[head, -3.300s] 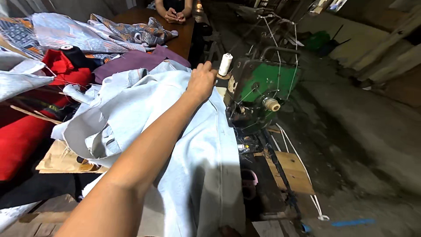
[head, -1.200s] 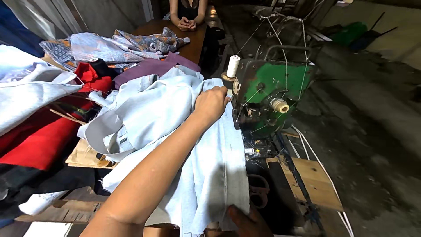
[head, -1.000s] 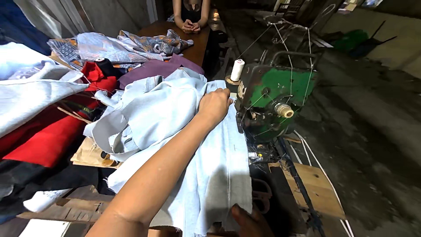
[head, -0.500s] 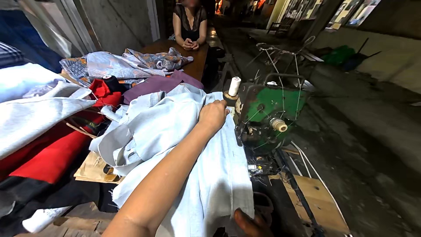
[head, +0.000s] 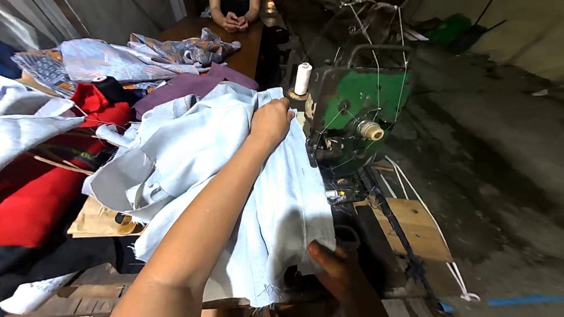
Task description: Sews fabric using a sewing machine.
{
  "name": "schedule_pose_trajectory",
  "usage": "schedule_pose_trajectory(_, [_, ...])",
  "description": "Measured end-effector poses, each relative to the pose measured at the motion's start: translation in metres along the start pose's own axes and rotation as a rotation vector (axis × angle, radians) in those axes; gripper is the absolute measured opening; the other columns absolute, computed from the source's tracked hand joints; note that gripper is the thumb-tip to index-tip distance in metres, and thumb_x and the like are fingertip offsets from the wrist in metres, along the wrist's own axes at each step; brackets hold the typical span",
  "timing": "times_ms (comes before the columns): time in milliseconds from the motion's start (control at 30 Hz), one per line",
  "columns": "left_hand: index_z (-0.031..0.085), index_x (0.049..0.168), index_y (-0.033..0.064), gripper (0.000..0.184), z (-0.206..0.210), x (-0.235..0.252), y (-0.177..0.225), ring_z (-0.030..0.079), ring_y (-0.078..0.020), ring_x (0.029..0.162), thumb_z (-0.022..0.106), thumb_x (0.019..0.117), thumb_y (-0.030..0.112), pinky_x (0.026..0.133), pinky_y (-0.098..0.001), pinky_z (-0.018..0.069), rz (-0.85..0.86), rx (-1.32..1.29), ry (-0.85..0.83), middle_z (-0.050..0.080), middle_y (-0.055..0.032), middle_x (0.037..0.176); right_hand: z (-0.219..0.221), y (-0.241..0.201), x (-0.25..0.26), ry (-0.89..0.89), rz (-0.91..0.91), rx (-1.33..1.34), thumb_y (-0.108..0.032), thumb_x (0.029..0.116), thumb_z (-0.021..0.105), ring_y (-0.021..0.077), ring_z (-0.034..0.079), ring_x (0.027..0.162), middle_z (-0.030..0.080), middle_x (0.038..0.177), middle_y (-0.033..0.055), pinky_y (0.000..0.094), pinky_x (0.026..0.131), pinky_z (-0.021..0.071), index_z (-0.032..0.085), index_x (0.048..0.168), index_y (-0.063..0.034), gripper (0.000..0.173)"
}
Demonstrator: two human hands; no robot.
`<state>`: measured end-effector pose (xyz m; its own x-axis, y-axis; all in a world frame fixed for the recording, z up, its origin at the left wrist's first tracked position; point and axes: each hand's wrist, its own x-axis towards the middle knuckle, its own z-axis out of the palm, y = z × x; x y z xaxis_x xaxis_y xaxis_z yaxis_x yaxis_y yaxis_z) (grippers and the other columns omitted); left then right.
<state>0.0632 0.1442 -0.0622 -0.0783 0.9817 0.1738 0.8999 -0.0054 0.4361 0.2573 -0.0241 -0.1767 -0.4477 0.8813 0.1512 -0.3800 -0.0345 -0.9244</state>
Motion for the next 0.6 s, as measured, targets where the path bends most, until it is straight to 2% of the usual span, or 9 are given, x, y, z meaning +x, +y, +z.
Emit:
schedule_pose_trajectory(267, [0.063, 0.125, -0.0028, 0.034, 0.0, 0.006, -0.004, 0.063, -0.0422, 0.117, 0.05, 0.109, 0.024, 0.098, -0.0606, 0.0476, -0.006, -0.026, -0.006, 0.065, -0.0255, 0.123, 0.001, -0.004, 0.006, -0.003, 0.026, 0.013, -0.028, 0.0934, 0.07, -0.0021, 0.07, 0.096, 0.077, 0.101, -0.0114, 0.0223, 0.091, 0.0579, 0.077, 0.106, -0.0268, 0.014])
schedule_pose_trajectory(600, [0.064, 0.124, -0.0031, 0.033, -0.001, 0.018, -0.01, 0.064, -0.0431, 0.116, 0.052, 0.1085, 0.024, 0.097, -0.0616, 0.0479, 0.017, -0.045, 0.005, 0.066, -0.026, 0.122, 0.003, 0.004, 0.017, -0.017, -0.005, 0.011, -0.031, 0.0943, 0.069, -0.0042, 0.069, 0.099, 0.076, 0.103, -0.0139, 0.0213, 0.092, 0.0571, 0.077, 0.109, -0.0304, 0.017])
